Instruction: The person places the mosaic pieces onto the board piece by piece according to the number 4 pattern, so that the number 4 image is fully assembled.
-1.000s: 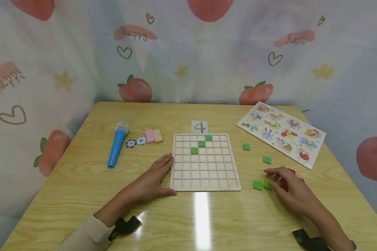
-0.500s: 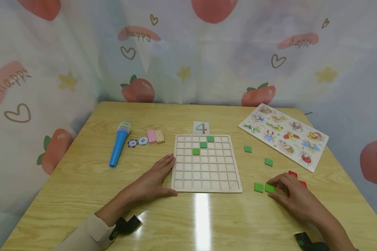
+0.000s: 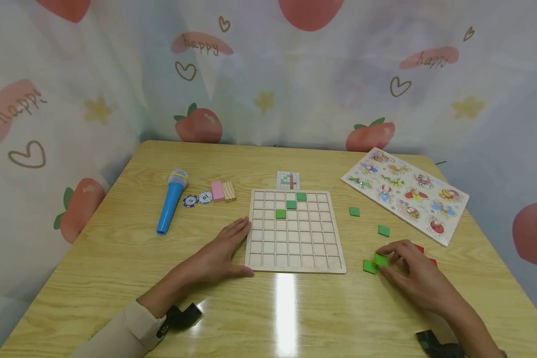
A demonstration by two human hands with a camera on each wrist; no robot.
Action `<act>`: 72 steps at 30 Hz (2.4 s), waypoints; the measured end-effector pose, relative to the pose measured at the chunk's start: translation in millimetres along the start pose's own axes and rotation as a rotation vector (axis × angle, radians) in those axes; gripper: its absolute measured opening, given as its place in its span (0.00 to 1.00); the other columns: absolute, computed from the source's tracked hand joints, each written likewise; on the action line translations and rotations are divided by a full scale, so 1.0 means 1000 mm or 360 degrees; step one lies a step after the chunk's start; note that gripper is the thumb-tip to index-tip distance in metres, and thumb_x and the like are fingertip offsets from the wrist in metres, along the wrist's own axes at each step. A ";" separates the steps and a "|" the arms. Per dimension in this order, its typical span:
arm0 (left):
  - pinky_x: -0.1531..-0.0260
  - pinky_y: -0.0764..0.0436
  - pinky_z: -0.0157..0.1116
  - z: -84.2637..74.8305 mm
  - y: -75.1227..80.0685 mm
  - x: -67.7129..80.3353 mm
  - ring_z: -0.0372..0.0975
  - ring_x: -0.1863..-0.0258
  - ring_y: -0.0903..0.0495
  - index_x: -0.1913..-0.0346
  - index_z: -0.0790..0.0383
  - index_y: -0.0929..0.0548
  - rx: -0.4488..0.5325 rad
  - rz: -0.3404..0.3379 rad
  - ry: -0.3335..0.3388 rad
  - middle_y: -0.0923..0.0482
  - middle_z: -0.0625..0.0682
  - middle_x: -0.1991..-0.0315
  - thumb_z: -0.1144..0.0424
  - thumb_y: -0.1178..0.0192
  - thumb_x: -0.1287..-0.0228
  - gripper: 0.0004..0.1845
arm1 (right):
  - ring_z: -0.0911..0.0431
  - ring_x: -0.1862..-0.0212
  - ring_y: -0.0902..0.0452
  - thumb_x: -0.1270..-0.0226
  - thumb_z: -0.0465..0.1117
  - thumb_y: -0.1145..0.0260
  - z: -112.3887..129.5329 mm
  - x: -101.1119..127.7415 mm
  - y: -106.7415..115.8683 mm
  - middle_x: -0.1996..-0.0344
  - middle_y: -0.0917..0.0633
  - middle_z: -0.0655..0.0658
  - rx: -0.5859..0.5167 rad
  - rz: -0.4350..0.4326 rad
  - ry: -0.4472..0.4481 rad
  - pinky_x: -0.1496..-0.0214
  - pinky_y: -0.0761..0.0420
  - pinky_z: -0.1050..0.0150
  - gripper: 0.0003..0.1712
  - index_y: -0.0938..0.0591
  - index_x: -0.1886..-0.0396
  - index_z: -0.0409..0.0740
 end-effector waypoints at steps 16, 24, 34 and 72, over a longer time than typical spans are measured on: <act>0.14 0.47 0.57 -0.001 0.003 0.001 0.49 0.10 0.61 0.12 0.57 0.51 0.0016 -0.0008 -0.0012 0.60 0.48 0.10 0.41 0.21 0.41 0.64 | 0.67 0.59 0.19 0.35 0.38 0.21 0.096 -0.069 -0.016 0.56 0.15 0.56 -0.0042 0.0021 0.0388 0.57 0.14 0.62 0.17 0.14 0.49 0.53; 0.14 0.46 0.55 0.000 0.003 0.001 0.47 0.10 0.61 0.12 0.56 0.52 0.0020 -0.0005 0.0007 0.60 0.46 0.10 0.42 0.21 0.41 0.65 | 0.63 0.57 0.18 0.31 0.40 0.23 0.137 -0.115 -0.058 0.55 0.15 0.52 -0.0120 0.0279 0.0439 0.56 0.15 0.65 0.11 0.12 0.51 0.48; 0.14 0.46 0.56 -0.001 0.004 0.000 0.48 0.10 0.61 0.12 0.57 0.51 0.0047 -0.0010 -0.0004 0.60 0.48 0.10 0.42 0.20 0.42 0.65 | 0.59 0.60 0.23 0.29 0.42 0.24 0.173 -0.154 -0.106 0.60 0.17 0.49 -0.0006 0.0536 0.0469 0.56 0.21 0.65 0.08 0.14 0.55 0.47; 0.15 0.44 0.55 -0.002 0.007 0.001 0.48 0.10 0.61 0.12 0.57 0.53 0.0018 -0.0012 0.0028 0.62 0.48 0.10 0.44 0.21 0.40 0.64 | 0.50 0.43 0.16 0.23 0.31 0.33 0.203 -0.157 -0.120 0.44 0.16 0.41 0.0132 0.0670 0.0833 0.42 0.14 0.57 0.15 0.11 0.42 0.39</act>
Point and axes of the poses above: each hand's wrist, its own x-axis away from the middle knuckle, its own y-axis out of the back of the hand, z = x × y, the point moved 10 cm from there along -x, towards the middle knuckle
